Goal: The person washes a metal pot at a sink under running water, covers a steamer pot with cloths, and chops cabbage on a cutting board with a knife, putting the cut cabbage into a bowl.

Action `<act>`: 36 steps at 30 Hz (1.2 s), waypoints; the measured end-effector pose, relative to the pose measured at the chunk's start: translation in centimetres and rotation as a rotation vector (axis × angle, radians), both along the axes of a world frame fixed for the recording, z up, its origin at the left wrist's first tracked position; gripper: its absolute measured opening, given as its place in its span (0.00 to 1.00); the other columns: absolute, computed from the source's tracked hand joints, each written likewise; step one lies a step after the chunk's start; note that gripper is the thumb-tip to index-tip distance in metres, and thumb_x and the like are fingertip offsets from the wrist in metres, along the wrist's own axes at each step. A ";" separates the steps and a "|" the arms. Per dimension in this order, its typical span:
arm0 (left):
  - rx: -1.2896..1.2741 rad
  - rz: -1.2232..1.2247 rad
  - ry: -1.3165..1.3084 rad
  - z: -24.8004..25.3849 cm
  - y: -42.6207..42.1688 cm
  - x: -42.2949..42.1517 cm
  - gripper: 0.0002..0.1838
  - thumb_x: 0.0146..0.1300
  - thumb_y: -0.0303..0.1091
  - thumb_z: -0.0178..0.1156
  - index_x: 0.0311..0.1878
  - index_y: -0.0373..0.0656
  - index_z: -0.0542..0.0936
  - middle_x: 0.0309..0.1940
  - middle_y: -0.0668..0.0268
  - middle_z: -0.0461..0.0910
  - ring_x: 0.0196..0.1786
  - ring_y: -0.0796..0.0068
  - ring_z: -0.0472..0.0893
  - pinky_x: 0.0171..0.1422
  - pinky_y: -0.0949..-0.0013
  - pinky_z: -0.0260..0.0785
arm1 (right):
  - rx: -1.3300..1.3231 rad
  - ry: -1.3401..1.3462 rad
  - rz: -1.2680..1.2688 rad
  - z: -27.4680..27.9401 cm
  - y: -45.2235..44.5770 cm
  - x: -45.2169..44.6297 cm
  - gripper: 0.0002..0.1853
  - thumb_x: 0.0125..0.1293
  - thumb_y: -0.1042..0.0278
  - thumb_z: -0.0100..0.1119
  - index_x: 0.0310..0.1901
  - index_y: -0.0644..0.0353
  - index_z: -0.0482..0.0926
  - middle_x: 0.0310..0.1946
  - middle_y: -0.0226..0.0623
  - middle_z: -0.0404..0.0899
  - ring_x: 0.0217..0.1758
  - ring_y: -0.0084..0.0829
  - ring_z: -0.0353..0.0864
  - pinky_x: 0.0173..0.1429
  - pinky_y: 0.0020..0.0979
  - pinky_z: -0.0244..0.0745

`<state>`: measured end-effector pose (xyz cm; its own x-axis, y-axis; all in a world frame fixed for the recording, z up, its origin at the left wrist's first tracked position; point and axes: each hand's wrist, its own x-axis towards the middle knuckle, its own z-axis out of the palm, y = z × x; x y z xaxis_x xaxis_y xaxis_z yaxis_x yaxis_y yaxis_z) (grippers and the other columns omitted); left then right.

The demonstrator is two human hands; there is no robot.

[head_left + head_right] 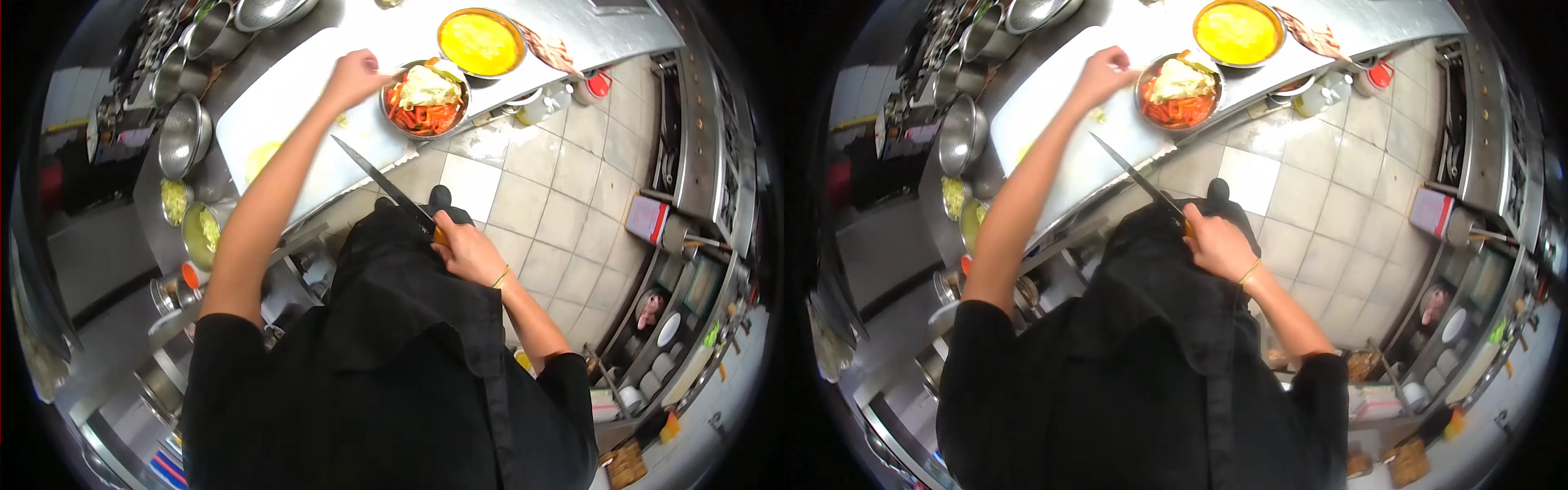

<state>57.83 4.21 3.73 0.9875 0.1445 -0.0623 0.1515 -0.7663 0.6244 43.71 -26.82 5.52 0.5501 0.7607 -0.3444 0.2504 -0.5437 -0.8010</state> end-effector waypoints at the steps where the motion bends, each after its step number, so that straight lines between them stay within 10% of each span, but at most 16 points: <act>1: -0.031 0.046 0.046 -1.3 -1.4 0.8 0.18 0.47 0.41 0.71 0.34 0.37 0.79 0.30 0.60 0.81 0.34 0.69 0.80 0.43 0.67 0.73 | -0.013 -0.003 0.024 0.2 0.2 0.3 0.17 0.58 0.71 0.60 0.44 0.61 0.62 0.25 0.55 0.77 0.33 0.57 0.77 0.37 0.53 0.70; 7: -0.108 0.193 -0.174 1.6 1.7 -2.1 0.21 0.51 0.36 0.70 0.49 0.43 0.80 0.40 0.64 0.82 0.39 0.71 0.79 0.48 0.66 0.72 | -0.026 0.099 -0.013 1.3 1.5 1.7 0.18 0.61 0.69 0.62 0.45 0.61 0.63 0.27 0.57 0.77 0.37 0.61 0.76 0.39 0.50 0.69; 9: 0.088 0.169 -0.137 2.0 11.0 -7.3 0.27 0.47 0.36 0.71 0.53 0.45 0.78 0.50 0.56 0.78 0.52 0.58 0.78 0.55 0.63 0.72 | 0.046 0.175 -0.044 0.5 2.0 2.3 0.19 0.62 0.63 0.65 0.43 0.62 0.64 0.26 0.58 0.76 0.34 0.61 0.76 0.36 0.47 0.69; 11: 0.303 0.246 0.250 -0.1 19.4 -14.7 0.35 0.46 0.41 0.73 0.60 0.44 0.74 0.57 0.50 0.74 0.58 0.54 0.74 0.62 0.61 0.67 | 0.027 0.198 -0.018 -0.4 3.3 3.2 0.16 0.62 0.66 0.64 0.39 0.64 0.66 0.23 0.57 0.75 0.32 0.62 0.74 0.35 0.47 0.68; 15: -0.461 0.658 0.538 0.6 16.3 -21.4 0.43 0.50 0.33 0.71 0.70 0.43 0.61 0.56 0.53 0.73 0.57 0.65 0.75 0.58 0.62 0.69 | 0.077 0.019 0.127 -1.9 6.6 4.9 0.10 0.62 0.71 0.59 0.34 0.68 0.69 0.20 0.52 0.76 0.25 0.53 0.78 0.31 0.42 0.71; 21: -0.619 0.804 0.219 -1.5 12.9 -21.2 0.37 0.48 0.20 0.68 0.63 0.45 0.64 0.56 0.58 0.71 0.59 0.65 0.73 0.58 0.62 0.69 | -0.005 0.481 0.074 -3.5 10.5 7.6 0.08 0.58 0.74 0.52 0.30 0.72 0.71 0.21 0.57 0.77 0.18 0.46 0.80 0.29 0.41 0.75; 25: 0.114 0.669 -0.298 -1.1 7.9 -21.0 0.35 0.44 0.19 0.65 0.59 0.47 0.67 0.52 0.57 0.69 0.54 0.56 0.73 0.56 0.59 0.69 | 0.114 0.029 0.058 -4.5 10.9 8.0 0.06 0.56 0.76 0.52 0.30 0.69 0.69 0.20 0.59 0.74 0.26 0.57 0.77 0.33 0.48 0.72; 27: 0.477 0.381 -0.351 -3.0 6.5 -22.4 0.32 0.43 0.17 0.58 0.56 0.47 0.70 0.51 0.54 0.66 0.55 0.49 0.69 0.62 0.55 0.64 | 0.134 -0.134 0.078 -4.2 10.9 8.1 0.05 0.59 0.77 0.50 0.33 0.67 0.66 0.19 0.48 0.78 0.19 0.40 0.81 0.25 0.37 0.74; 31: 0.315 0.289 -0.244 -2.3 3.3 -25.3 0.23 0.45 0.20 0.57 0.49 0.45 0.77 0.52 0.56 0.68 0.57 0.51 0.68 0.64 0.55 0.62 | 0.037 -0.291 0.183 -1.6 10.6 6.9 0.10 0.58 0.76 0.50 0.41 0.65 0.64 0.20 0.60 0.74 0.28 0.61 0.76 0.34 0.56 0.69; 36: 0.240 0.398 -0.502 -2.5 5.6 -22.5 0.17 0.46 0.23 0.59 0.42 0.44 0.79 0.48 0.61 0.71 0.53 0.57 0.70 0.55 0.59 0.63 | -0.044 -0.383 0.168 -1.4 12.7 5.1 0.11 0.64 0.74 0.49 0.44 0.63 0.61 0.19 0.56 0.75 0.25 0.59 0.76 0.31 0.56 0.68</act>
<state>35.31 9.82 1.22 0.7573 0.4551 0.4683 0.1871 -0.8383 0.5120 48.78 -14.07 4.08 0.5142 0.8400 -0.1733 0.6136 -0.5015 -0.6100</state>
